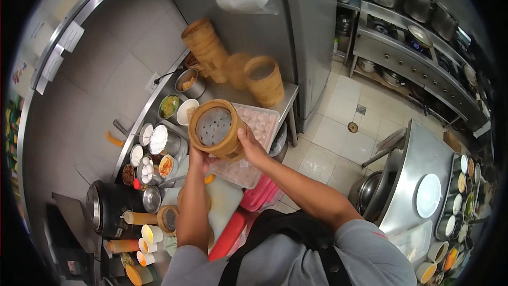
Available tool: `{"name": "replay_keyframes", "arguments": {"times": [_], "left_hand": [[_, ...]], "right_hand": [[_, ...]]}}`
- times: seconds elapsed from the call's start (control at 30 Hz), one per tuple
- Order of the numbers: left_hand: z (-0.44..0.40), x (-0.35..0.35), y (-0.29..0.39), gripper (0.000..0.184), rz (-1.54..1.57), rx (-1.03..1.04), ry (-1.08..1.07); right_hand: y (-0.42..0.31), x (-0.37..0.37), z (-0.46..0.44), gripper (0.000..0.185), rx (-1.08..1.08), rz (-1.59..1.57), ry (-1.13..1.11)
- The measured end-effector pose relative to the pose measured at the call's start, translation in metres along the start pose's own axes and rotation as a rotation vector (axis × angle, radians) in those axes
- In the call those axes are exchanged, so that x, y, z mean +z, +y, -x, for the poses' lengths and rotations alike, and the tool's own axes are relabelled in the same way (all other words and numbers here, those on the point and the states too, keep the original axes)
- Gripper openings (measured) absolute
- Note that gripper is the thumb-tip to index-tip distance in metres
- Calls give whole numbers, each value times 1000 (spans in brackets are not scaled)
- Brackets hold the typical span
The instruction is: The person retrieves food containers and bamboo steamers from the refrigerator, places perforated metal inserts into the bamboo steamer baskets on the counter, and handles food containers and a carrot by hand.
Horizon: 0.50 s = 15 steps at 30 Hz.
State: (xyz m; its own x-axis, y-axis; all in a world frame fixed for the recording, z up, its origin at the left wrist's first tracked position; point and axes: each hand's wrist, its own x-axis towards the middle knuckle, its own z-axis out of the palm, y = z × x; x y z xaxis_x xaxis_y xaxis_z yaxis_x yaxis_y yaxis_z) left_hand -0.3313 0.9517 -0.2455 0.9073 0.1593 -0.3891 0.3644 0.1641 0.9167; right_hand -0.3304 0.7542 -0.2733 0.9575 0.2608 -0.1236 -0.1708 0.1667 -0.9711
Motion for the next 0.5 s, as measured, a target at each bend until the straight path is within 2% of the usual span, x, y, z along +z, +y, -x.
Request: {"name": "replay_keyframes", "arguments": {"times": [0.03,0.07,0.13,0.17,0.23,0.27,0.3,0.5], "left_hand": [[14,16,3,83,62,36,-22],[23,32,2,83,66,28,-4],[31,63,-3,78,111,88,-105],[30,81,-9,76,159,109,-163],[31,125,-10,74,136,88,-161],[22,143,-18,74,235,57,-214],[9,160,-29,74,332,24,-269],[-54,259,-67,79,209,-98,-303]], "right_hand": [[-8,-14,6,89,-71,-57,-55],[-14,-29,13,89,-57,-59,-68],[-26,-65,23,91,-92,19,-44],[-32,-85,29,87,-35,19,-32],[-59,-120,43,84,51,-7,21],[-73,-136,52,83,83,-35,63],[-70,-156,52,84,84,-40,81],[-46,-252,37,87,142,-44,191]]}}
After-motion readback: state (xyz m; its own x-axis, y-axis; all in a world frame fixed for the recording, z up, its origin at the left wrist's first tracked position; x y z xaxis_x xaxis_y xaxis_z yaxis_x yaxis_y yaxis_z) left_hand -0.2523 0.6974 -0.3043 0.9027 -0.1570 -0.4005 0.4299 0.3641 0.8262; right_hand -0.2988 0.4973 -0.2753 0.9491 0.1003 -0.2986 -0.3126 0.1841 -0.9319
